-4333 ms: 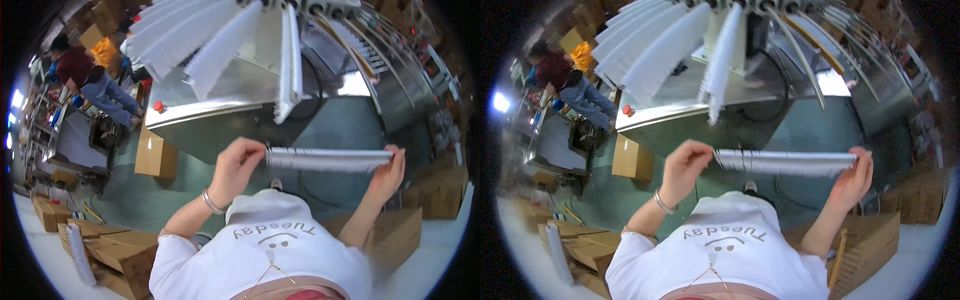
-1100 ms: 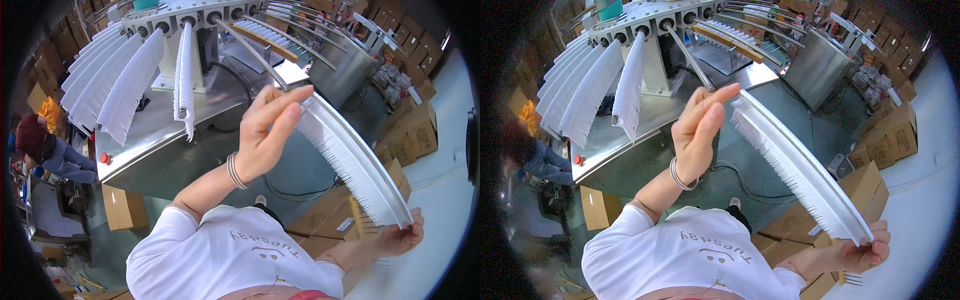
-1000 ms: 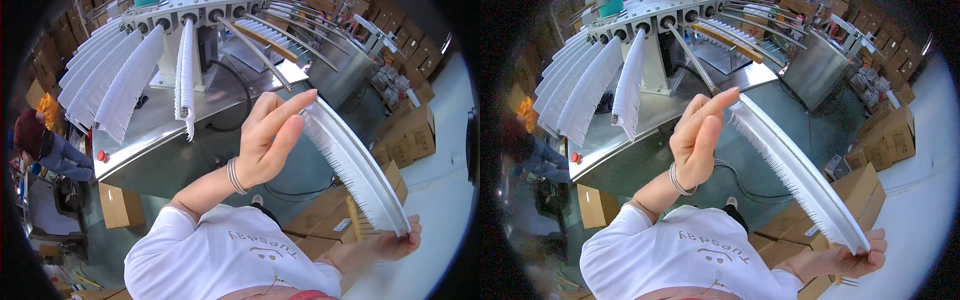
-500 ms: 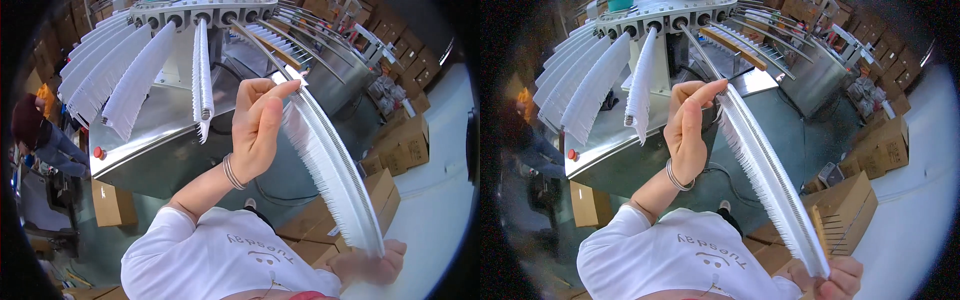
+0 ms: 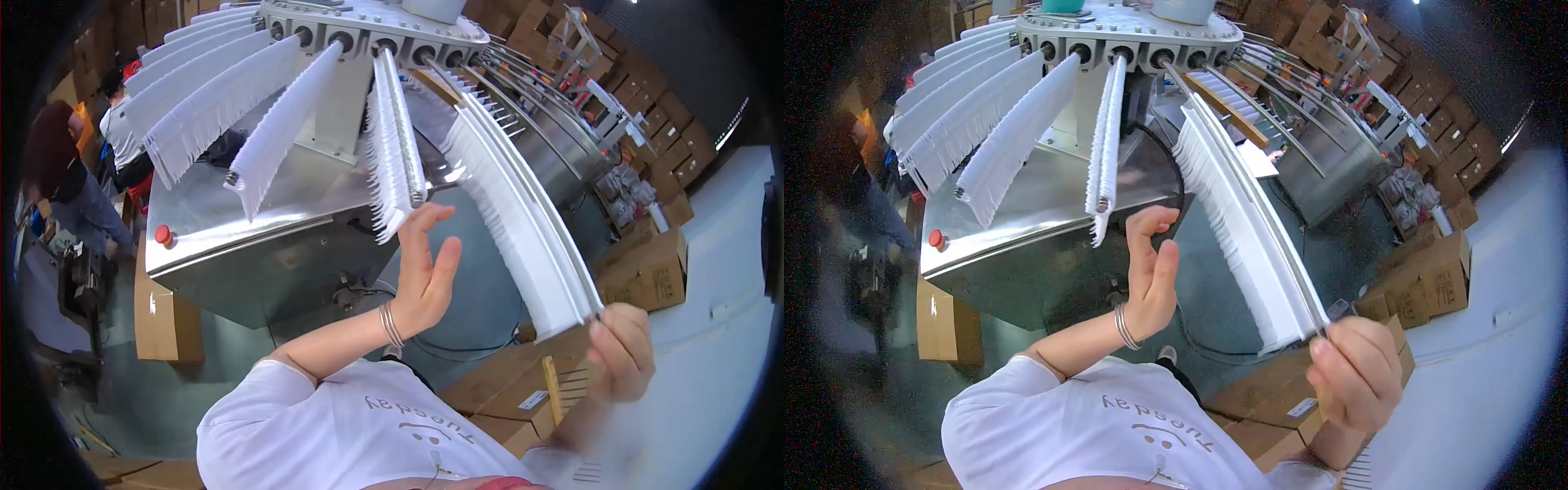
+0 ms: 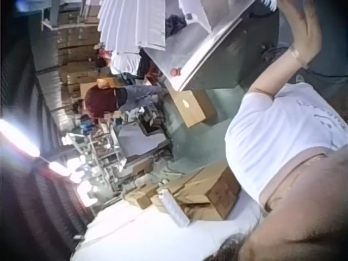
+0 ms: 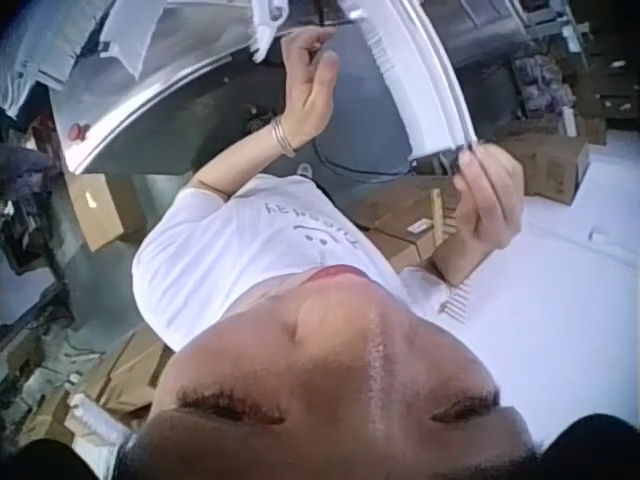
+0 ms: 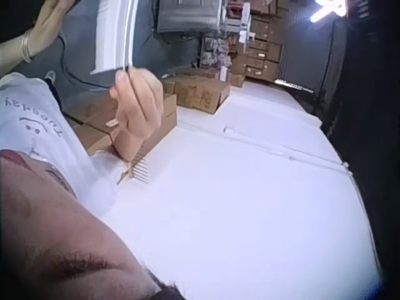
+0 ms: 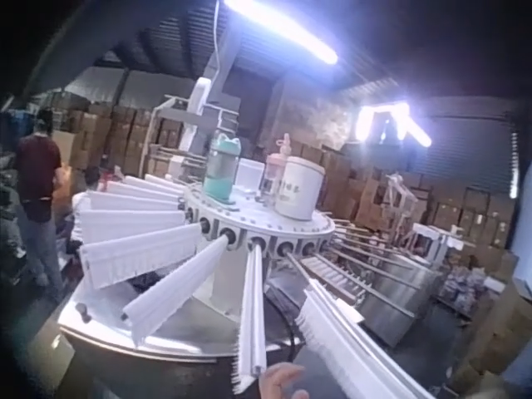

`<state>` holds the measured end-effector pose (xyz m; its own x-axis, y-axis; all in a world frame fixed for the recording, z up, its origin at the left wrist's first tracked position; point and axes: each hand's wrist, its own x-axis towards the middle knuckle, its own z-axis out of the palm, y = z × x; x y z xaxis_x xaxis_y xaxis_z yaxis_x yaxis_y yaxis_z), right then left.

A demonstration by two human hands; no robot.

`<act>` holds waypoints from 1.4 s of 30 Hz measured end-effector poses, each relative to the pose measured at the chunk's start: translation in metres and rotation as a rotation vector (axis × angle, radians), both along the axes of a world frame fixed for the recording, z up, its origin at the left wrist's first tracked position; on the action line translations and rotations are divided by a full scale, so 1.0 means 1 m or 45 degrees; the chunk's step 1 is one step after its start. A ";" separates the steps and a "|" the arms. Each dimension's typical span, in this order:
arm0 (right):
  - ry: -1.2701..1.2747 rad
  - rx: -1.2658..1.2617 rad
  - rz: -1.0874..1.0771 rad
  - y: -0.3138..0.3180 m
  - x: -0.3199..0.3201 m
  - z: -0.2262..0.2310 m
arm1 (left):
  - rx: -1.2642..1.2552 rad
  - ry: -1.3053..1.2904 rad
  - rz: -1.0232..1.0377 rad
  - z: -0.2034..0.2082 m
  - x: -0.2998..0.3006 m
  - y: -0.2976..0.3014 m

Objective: Manually loading rows of brush bristles onto an automated rotating assembly machine.

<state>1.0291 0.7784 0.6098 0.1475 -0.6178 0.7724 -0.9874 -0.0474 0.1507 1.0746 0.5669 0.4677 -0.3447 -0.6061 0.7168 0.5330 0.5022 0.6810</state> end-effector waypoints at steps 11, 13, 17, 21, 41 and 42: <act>-0.286 0.101 0.149 -0.072 -0.034 0.001 | -0.139 -0.034 -0.008 0.008 0.018 -0.005; -0.431 0.083 0.274 -0.073 -0.041 -0.006 | -0.182 -0.031 -0.028 0.019 0.019 -0.008; -0.607 0.013 0.425 -0.067 -0.043 -0.025 | -0.301 0.134 0.012 0.038 0.009 -0.010; -0.601 -0.257 0.383 -0.014 -0.029 -0.056 | -0.505 0.190 0.199 0.054 -0.002 -0.008; -0.698 -1.333 -0.007 0.060 0.053 -0.093 | -0.631 0.216 0.404 0.062 -0.014 0.021; -0.791 -1.516 -0.011 0.054 0.053 -0.092 | -0.681 0.204 0.296 0.057 -0.010 0.031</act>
<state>1.0825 0.8323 0.5183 -0.4215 0.4727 0.7739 -0.9064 -0.1953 -0.3745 1.0647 0.5975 0.5247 -0.1088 -0.1938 0.9750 0.4431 0.8685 0.2221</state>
